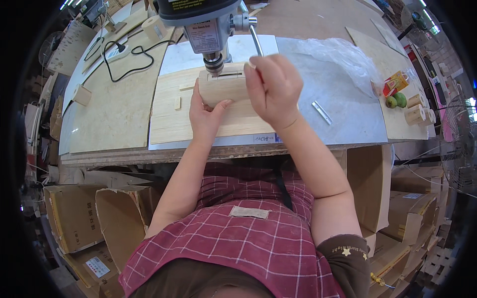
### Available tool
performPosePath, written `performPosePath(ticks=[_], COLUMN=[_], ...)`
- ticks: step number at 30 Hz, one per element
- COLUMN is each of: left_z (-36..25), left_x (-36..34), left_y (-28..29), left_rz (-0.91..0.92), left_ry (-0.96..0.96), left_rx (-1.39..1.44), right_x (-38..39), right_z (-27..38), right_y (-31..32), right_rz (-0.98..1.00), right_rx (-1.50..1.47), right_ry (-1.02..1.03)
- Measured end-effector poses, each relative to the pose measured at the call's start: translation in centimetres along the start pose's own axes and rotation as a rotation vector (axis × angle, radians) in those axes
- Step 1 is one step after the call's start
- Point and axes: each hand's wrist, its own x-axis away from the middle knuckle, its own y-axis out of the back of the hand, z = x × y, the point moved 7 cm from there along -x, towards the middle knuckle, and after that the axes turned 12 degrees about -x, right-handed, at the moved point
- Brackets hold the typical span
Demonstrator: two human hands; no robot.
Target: Drilling holes into wooden blocks using a drill press in a workshop environment.
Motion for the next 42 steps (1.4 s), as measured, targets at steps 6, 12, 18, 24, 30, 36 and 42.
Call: performPosePath(ticks=[6,12,18,24,30,36,42], left_z=[-0.2,-0.6,1.5,-1.6,-1.7,-0.7,-2.1], left_x=[0.3,-0.3,-0.8,-0.5,-0.4,-0.2,2.1], left_y=[0.6,-0.4,2.1,1.0,1.6,2.9,5.0], left_rz=[0.005,-0.023,-0.042,0.003,-0.008,0.058,0.064], left_ry=[0.024,-0.081,0.048,-0.104,-0.120,-0.152,-0.134], left_rx=[-0.035,0.008,-0.303,-0.152,-0.203,-0.197,-0.482], right_x=[-9.9,-15.1,-12.7,-1.3,6.9,7.3,8.4], right_z=[1.4,-7.6,-8.1,-14.3,-11.8,-10.4,-7.9], right_y=[0.7,-0.9,-3.3,-2.2,-0.5,-0.5,0.5], right_rz=[-0.044,0.144,0.032,0.447,0.430,0.538,0.462], right_rx=[0.247,0.218,-0.081,0.107,0.222,0.148,0.006], right_ry=[0.086,-0.436,-0.491,-0.634,-0.661,-0.666,-0.663])
